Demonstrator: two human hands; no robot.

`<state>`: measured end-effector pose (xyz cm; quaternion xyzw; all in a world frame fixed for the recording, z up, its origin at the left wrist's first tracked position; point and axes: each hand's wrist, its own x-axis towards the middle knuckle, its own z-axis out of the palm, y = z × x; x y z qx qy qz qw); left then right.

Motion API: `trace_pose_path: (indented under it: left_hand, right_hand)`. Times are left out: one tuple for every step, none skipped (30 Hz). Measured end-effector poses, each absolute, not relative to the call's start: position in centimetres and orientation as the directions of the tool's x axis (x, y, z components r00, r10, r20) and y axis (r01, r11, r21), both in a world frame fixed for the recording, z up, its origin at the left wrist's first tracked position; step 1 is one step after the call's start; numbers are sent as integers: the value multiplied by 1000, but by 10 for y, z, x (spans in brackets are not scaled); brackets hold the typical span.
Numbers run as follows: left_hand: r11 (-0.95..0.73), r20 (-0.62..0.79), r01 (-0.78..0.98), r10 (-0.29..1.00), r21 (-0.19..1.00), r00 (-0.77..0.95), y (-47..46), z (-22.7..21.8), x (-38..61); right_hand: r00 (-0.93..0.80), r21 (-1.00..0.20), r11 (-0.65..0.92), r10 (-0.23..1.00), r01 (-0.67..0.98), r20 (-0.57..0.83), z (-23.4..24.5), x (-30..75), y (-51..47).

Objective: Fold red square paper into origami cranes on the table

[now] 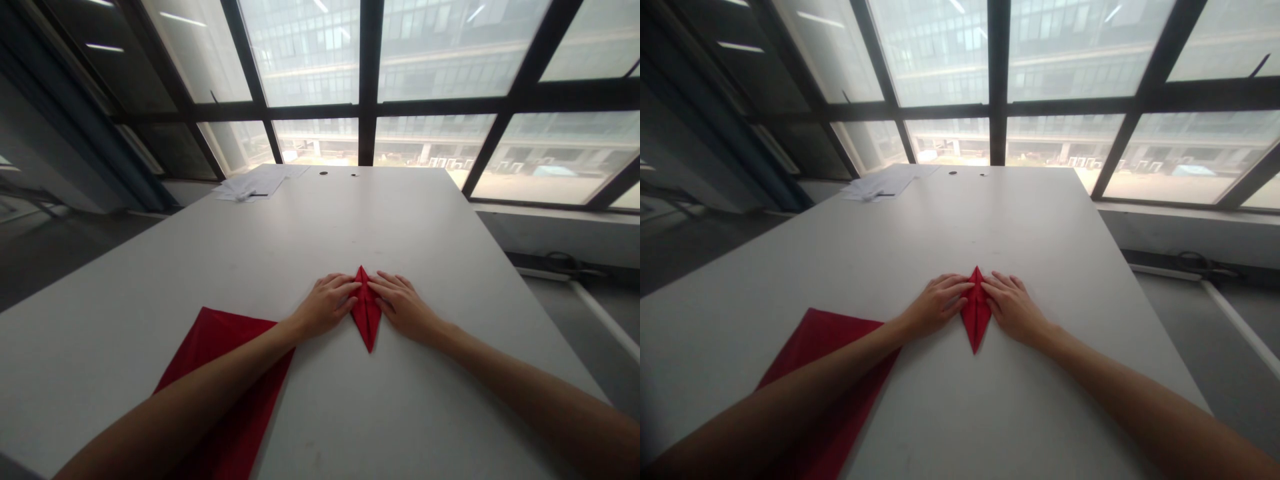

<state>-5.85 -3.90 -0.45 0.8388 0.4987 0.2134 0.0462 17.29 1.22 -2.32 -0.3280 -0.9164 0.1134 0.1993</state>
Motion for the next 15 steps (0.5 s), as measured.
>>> trace_pose_path:
  left_hand:
    - [-495,311,820,858,289,408,-39,-4,-58]
    - [-493,310,821,859,288,408,-39,-4,-58]
    - [-493,307,821,860,288,408,-39,-4,-58]
    - [-491,306,821,861,290,407,-39,-4,-59]
    - [-490,305,821,862,293,406,-38,-4,-59]
    - [-488,305,821,863,297,403,-38,-4,-59]
    - [-486,305,821,864,299,401,-38,-4,-59]
    - [-486,304,822,864,297,401,-39,-4,-59]
    - [-487,302,823,864,292,404,-39,-4,-59]
    - [-488,299,826,863,283,408,-39,-4,-58]
    - [-488,295,830,862,271,411,-39,-4,-58]
    - [-487,291,834,862,257,414,-39,-5,-58]
    - [-489,287,837,861,245,419,-39,-5,-58]
    - [-494,281,837,859,237,427,-39,-6,-58]
    - [-501,274,834,857,234,438,-39,-6,-58]
  right_hand:
    - [-709,-332,761,644,557,286,-23,173,12]
    - [-715,-325,764,641,557,280,-24,173,13]
    - [-720,-320,767,637,557,274,-23,173,13]
    - [-724,-316,769,635,556,269,-23,173,13]
    - [-728,-314,770,632,555,265,-23,173,13]
    - [-731,-312,772,630,554,261,-23,173,13]
    - [-733,-310,773,629,554,259,-23,173,13]
    - [-733,-308,773,629,555,257,-23,173,13]
    - [-734,-304,773,630,558,255,-23,173,13]
    - [-735,-298,773,630,560,251,-23,173,13]
    - [-735,-293,772,631,564,248,-24,172,13]
    - [-733,-287,770,634,570,246,-24,172,13]
    - [-730,-283,768,638,575,245,-24,172,12]
    - [-730,-279,766,639,578,243,-24,172,12]
    - [-729,-277,766,640,580,243,-24,171,12]
